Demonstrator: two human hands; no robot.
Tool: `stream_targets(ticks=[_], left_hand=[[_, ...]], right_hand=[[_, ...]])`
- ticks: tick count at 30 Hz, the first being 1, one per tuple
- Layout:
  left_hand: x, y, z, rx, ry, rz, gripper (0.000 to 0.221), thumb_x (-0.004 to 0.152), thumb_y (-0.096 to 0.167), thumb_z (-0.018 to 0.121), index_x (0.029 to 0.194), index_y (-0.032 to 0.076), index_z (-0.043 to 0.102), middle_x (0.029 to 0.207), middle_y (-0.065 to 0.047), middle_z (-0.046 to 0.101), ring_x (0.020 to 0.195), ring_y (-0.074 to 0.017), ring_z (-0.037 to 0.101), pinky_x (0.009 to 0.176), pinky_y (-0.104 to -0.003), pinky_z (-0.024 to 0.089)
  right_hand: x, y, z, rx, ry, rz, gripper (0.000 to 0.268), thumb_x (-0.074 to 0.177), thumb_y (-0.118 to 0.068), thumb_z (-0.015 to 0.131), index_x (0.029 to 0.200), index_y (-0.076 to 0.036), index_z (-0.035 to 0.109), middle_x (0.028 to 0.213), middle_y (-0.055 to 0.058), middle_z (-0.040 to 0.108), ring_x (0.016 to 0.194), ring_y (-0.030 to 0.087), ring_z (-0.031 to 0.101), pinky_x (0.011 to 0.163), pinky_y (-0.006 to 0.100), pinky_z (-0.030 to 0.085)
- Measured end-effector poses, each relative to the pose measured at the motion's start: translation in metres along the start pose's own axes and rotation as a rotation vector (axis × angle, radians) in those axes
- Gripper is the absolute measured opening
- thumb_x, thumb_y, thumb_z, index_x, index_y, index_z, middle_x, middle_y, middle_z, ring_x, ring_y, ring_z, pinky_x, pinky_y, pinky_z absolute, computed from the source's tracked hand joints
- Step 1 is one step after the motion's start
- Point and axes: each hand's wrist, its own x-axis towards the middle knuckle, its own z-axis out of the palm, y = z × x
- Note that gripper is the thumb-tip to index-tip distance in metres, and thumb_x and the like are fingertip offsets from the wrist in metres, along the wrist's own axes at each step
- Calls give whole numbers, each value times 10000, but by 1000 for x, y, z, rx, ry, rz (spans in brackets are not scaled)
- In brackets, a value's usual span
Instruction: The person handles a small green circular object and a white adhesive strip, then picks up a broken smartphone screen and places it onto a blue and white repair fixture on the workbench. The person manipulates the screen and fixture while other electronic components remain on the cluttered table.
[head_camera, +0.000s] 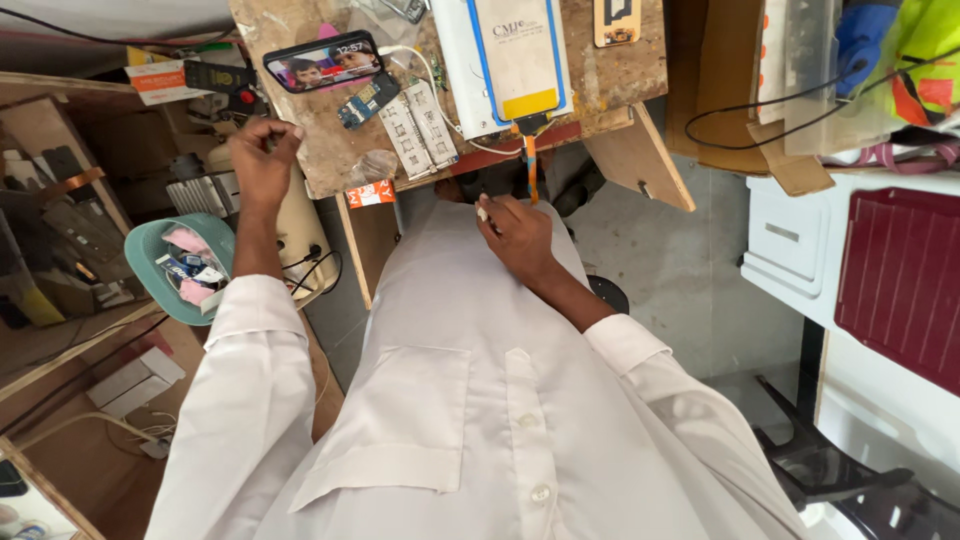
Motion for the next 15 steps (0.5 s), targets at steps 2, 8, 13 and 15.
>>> stream_targets(ticks=[2, 8, 13, 15], left_hand=[[4, -7, -4, 43, 21, 5, 88, 948, 39, 838, 956, -6, 762, 913, -34, 633, 794, -96, 545, 728, -287, 448], [6, -18, -75, 333, 233, 35, 122, 912, 61, 880, 927, 32, 762, 986, -80, 682, 900, -180, 664, 835, -340, 578], [27, 19, -120, 612, -4, 268, 102, 886, 19, 859, 957, 21, 786, 940, -120, 675, 897, -216, 620, 875, -375, 491], [50, 40, -97, 521, -34, 206, 164, 964, 67, 878, 903, 27, 732, 928, -88, 668, 868, -158, 621, 782, -310, 488]], right_hand=[[2, 6, -1, -51, 19, 6, 123, 890, -33, 832, 912, -33, 710, 807, 62, 678, 573, 188, 618, 509, 326, 477], [9, 18, 7, -82, 26, 38, 134, 900, -49, 841, 946, -68, 717, 820, 49, 664, 614, 204, 630, 552, 322, 493], [-10, 19, -25, 314, -128, 203, 117, 847, 13, 786, 937, -58, 763, 842, 56, 707, 579, 119, 598, 510, 253, 446], [-7, 39, -52, 433, -6, 294, 151, 871, 80, 725, 958, -40, 750, 924, 58, 732, 687, 92, 621, 564, 230, 457]])
